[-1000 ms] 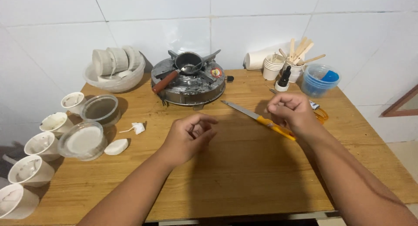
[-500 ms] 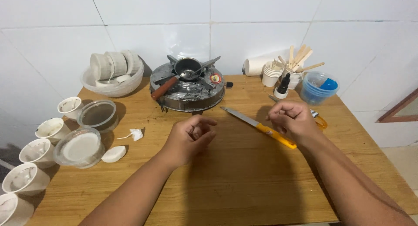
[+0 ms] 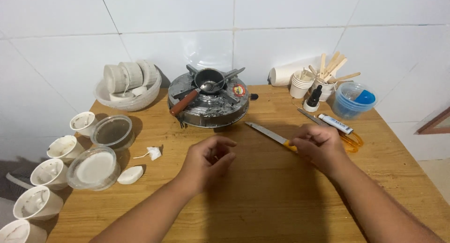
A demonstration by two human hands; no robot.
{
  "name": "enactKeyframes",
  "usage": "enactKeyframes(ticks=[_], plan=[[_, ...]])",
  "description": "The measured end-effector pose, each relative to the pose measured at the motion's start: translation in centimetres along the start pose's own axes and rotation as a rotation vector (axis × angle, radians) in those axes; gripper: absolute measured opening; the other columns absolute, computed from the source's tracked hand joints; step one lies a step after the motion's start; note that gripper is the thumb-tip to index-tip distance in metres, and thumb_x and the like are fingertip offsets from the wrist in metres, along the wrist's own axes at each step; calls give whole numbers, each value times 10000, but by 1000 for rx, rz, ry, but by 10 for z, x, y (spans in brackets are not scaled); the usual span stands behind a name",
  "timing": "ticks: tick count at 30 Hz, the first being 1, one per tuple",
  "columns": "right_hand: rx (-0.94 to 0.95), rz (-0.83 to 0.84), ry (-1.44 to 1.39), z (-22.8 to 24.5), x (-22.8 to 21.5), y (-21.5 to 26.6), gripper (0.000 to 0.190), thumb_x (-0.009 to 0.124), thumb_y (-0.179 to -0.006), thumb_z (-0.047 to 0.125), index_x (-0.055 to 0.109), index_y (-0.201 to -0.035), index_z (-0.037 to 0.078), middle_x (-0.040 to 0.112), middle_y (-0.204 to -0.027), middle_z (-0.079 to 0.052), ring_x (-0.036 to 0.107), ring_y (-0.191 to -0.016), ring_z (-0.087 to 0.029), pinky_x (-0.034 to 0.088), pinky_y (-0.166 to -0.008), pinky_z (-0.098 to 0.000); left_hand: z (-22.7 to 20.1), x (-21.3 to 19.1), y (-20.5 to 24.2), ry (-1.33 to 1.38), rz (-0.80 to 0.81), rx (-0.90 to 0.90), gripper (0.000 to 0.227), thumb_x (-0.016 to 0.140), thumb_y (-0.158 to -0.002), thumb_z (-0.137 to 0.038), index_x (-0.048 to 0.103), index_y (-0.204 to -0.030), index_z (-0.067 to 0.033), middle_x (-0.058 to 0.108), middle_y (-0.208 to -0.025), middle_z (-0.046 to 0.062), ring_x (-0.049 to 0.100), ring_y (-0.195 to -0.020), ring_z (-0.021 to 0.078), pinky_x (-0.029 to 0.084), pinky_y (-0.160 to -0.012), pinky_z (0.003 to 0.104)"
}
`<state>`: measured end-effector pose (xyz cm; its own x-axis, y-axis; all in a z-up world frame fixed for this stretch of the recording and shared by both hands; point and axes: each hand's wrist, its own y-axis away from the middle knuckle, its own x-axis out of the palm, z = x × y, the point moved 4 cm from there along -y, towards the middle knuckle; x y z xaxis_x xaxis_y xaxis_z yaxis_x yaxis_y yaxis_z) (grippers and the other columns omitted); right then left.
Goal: Scraping material from a table into a cup and mixing it with liquid
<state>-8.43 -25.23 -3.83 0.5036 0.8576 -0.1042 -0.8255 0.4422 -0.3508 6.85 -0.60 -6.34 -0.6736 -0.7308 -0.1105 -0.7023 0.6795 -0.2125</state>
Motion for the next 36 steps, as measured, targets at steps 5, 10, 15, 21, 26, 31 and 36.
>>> enactKeyframes(ticks=[5, 10, 15, 21, 26, 31, 36], plan=[[-46, 7, 90, -5, 1, 7, 18, 764, -783, -48, 780, -791, -51, 561, -491, -68, 472, -449, -90, 395, -421, -228, 1, -4, 1, 9, -62, -16, 268, 789, -832, -77, 785, -1100, -66, 754, -765, 147, 671, -573, 179, 595, -487, 312], [-52, -29, 117, 28, 4, 12, 122, 683, -862, -65, 727, -754, -28, 562, -503, -68, 435, -437, -77, 377, -429, -214, -17, -2, 8, -18, -41, 65, 231, 777, -848, -108, 768, -1075, -65, 730, -745, 131, 679, -551, 178, 578, -471, 289], [-42, -24, 196, 23, -2, 5, 158, 668, -864, -74, 748, -742, -14, 543, -515, -62, 421, -508, -107, 399, -498, -257, -2, 2, -7, -52, -7, 69, 253, 788, -852, -140, 750, -1087, -55, 710, -743, 123, 676, -586, 187, 561, -492, 292], [-14, -2, 302, 15, -8, 3, 166, 687, -890, 20, 758, -741, 9, 610, -583, -42, 461, -557, -108, 389, -544, -270, -19, 3, -7, -149, 62, 18, 223, 773, -881, -181, 744, -1078, -80, 651, -733, 46, 591, -611, 131, 513, -558, 267], [60, -16, 355, 19, -5, -2, 177, 745, -904, 65, 785, -738, 21, 688, -661, -40, 481, -575, -102, 356, -543, -269, -21, 5, -7, -150, 108, -63, 189, 753, -899, -185, 743, -1072, -109, 631, -728, -19, 552, -628, 83, 488, -609, 245], [-52, 48, 375, 19, -4, -11, 258, 755, -890, 88, 653, -653, 70, 431, -578, 42, 357, -552, -73, 265, -515, -265, -20, 5, -10, -177, 122, -82, 203, 751, -896, -191, 750, -1087, -121, 620, -740, -19, 534, -616, 83, 484, -591, 253], [-57, 49, 430, 19, -8, -16, 209, 762, -881, 103, 722, -680, 63, 563, -580, 17, 411, -539, -75, 305, -510, -261, -21, 3, -13, -170, 132, -84, 209, 761, -893, -198, 751, -1088, -124, 637, -766, -27, 541, -654, 78, 486, -623, 240]])
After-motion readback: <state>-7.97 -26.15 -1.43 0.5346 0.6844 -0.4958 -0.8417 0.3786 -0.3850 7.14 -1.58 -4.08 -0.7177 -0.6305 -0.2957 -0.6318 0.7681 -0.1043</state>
